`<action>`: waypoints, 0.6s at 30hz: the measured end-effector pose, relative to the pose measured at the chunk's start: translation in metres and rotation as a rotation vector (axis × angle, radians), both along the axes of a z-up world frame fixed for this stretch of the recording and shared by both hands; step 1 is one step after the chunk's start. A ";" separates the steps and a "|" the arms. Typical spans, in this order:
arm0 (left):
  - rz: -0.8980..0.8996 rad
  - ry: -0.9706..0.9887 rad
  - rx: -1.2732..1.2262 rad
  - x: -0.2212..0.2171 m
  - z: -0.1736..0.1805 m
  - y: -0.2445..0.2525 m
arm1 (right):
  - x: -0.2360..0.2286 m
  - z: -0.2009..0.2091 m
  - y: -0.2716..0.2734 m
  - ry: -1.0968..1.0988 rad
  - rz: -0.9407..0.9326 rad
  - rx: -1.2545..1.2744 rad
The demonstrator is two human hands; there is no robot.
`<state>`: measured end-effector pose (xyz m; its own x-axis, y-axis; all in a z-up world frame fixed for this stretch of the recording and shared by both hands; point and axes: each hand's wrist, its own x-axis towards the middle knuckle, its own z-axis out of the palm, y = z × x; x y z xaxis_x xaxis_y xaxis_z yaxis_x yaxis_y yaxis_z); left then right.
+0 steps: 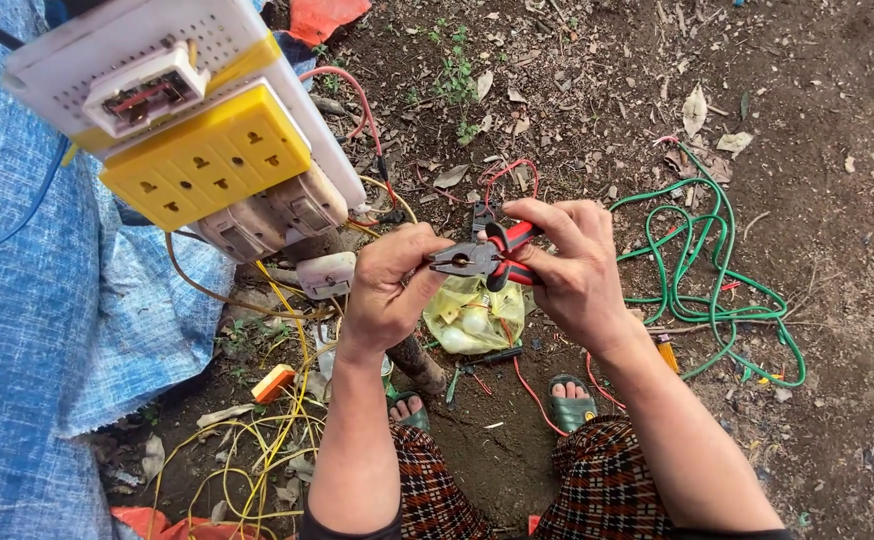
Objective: The person sits on the ground in front of a power strip and outlet board mounted on a tree trunk. They test the outlets with a voltage tester pen, then handle red and yellow wires, strip and twist wire ends with pliers, connect wires to a bulb holder, and a bulb is seen lit at the end.
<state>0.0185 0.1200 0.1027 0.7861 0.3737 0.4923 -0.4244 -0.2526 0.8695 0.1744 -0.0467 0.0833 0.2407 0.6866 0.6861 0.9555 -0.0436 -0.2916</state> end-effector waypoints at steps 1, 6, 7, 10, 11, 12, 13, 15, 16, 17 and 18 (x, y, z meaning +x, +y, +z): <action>0.002 -0.001 0.000 -0.001 0.003 -0.001 | -0.001 0.002 -0.001 -0.001 0.002 0.000; 0.014 -0.004 0.099 -0.003 0.030 -0.003 | -0.007 0.013 -0.002 0.141 0.081 -0.056; 0.014 -0.005 0.099 -0.001 0.024 -0.004 | -0.007 0.007 -0.001 0.141 0.081 -0.056; 0.086 -0.006 0.144 0.004 0.014 -0.006 | -0.008 -0.006 0.000 0.255 0.118 -0.074; 0.114 -0.033 0.142 0.005 0.017 -0.009 | -0.010 -0.007 0.001 0.307 0.119 -0.079; 0.141 -0.059 0.141 0.007 0.020 -0.011 | -0.013 -0.007 0.001 0.360 0.120 -0.084; 0.142 -0.060 0.141 0.007 0.022 -0.012 | -0.013 -0.007 0.002 0.359 0.122 -0.084; 0.183 -0.070 0.141 0.008 0.024 -0.014 | -0.015 -0.008 0.003 0.330 0.105 -0.047; 0.184 -0.070 0.140 0.009 0.025 -0.016 | -0.016 -0.004 0.004 0.330 0.106 -0.048; 0.206 -0.067 0.144 0.009 0.026 -0.016 | -0.018 -0.001 0.005 0.325 0.087 -0.036; 0.227 -0.065 0.147 0.010 0.027 -0.017 | -0.020 0.002 0.006 0.320 0.069 -0.025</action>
